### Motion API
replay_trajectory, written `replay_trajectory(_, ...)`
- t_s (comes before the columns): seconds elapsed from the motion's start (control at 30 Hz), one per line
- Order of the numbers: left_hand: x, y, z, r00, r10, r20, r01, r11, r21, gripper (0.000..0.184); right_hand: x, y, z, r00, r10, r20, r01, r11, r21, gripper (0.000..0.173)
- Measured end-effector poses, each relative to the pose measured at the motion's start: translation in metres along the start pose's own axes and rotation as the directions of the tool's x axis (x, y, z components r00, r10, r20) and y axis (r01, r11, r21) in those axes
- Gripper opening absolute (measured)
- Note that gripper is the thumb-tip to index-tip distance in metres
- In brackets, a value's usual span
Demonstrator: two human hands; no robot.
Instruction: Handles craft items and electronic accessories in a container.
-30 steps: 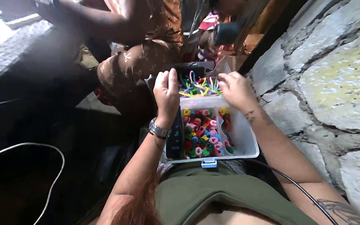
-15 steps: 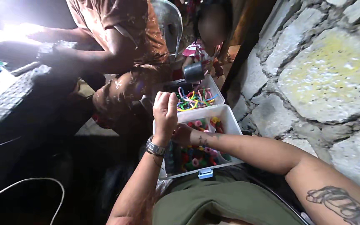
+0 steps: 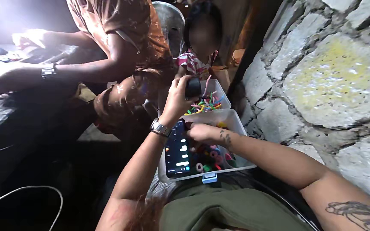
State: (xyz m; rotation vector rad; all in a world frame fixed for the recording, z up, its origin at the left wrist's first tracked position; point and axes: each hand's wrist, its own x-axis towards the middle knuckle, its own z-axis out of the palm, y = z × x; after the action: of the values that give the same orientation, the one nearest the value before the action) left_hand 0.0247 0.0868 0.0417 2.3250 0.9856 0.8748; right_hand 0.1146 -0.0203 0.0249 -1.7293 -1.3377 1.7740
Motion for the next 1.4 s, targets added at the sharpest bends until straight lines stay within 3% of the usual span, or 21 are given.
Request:
replay_trajectory(0.07, 0.001, -0.01, -0.002, 0.999, 0.044, -0.027, -0.047, 0.993, -0.109, 0.073, 0.006, 0.007, 0.0, 0.998, 0.067, -0.011, -0.067, 0.993, -0.1, 0.039)
replay_trajectory(0.13, -0.002, -0.019, -0.006, 0.991, 0.072, -0.115, -0.108, 0.933, -0.343, 0.074, 0.008, 0.013, 0.0, 0.994, 0.108, -0.016, -0.108, 0.956, -0.273, 0.05)
replay_trajectory(0.27, -0.01, -0.028, -0.012, 0.962, 0.063, -0.266, -0.256, 0.551, -0.794, 0.081, 0.012, 0.023, -0.004, 1.0, -0.014, 0.001, 0.012, 0.833, -0.553, 0.052)
replay_trajectory(0.43, -0.02, -0.02, -0.018, 0.97, 0.11, -0.217, -0.231, 0.14, -0.963, 0.077, 0.012, 0.022, -0.003, 0.994, -0.11, -0.002, 0.099, 0.906, -0.412, 0.038)
replay_trajectory(0.5, -0.024, -0.018, -0.016, 0.98, 0.12, -0.156, -0.163, 0.051, -0.985, 0.078, 0.015, 0.026, 0.001, 0.994, -0.106, -0.012, 0.098, 0.952, -0.289, 0.034)
replay_trajectory(0.7, -0.044, -0.009, -0.014, 1.0, 0.022, 0.017, 0.015, 0.064, -0.998, 0.066, 0.019, 0.023, 0.01, 0.994, -0.105, -0.025, 0.098, 0.979, -0.178, 0.034)
replay_trajectory(0.87, -0.037, -0.016, -0.01, 1.0, 0.013, 0.014, 0.015, -0.058, -0.998, 0.069, 0.012, 0.018, -0.008, 0.997, -0.07, -0.018, 0.053, 0.885, -0.462, 0.041)
replay_trajectory(0.93, -0.032, -0.02, -0.008, 1.0, -0.002, -0.014, -0.014, -0.122, -0.992, 0.069, 0.001, 0.011, -0.021, 0.983, -0.14, -0.116, 0.092, 0.934, -0.344, 0.04)
replay_trajectory(1.0, -0.035, -0.02, -0.005, 0.999, -0.042, 0.002, -0.003, -0.12, -0.993, 0.072, -0.007, 0.009, -0.024, 0.925, -0.285, -0.253, 0.275, 0.959, -0.073, 0.04)
replay_trajectory(1.1, -0.05, -0.009, -0.003, 0.996, -0.039, 0.079, 0.081, 0.058, -0.995, 0.065, -0.005, 0.017, -0.02, 0.727, -0.582, -0.363, 0.658, 0.742, 0.127, 0.033)
replay_trajectory(1.2, -0.05, -0.005, -0.001, 0.993, -0.016, 0.119, 0.12, 0.109, -0.987, 0.063, -0.005, 0.015, -0.017, 0.608, -0.686, -0.4, 0.778, 0.615, 0.129, 0.04)
replay_trajectory(1.27, -0.05, -0.006, 0.0, 0.992, 0.01, 0.127, 0.125, 0.114, -0.986, 0.062, -0.004, 0.017, -0.015, 0.607, -0.688, -0.398, 0.789, 0.585, 0.191, 0.039)
replay_trajectory(1.4, -0.05, -0.012, 0.003, 0.991, 0.047, 0.127, 0.122, 0.104, -0.987, 0.064, -0.007, 0.017, -0.014, 0.694, -0.627, -0.353, 0.72, 0.615, 0.323, 0.036)
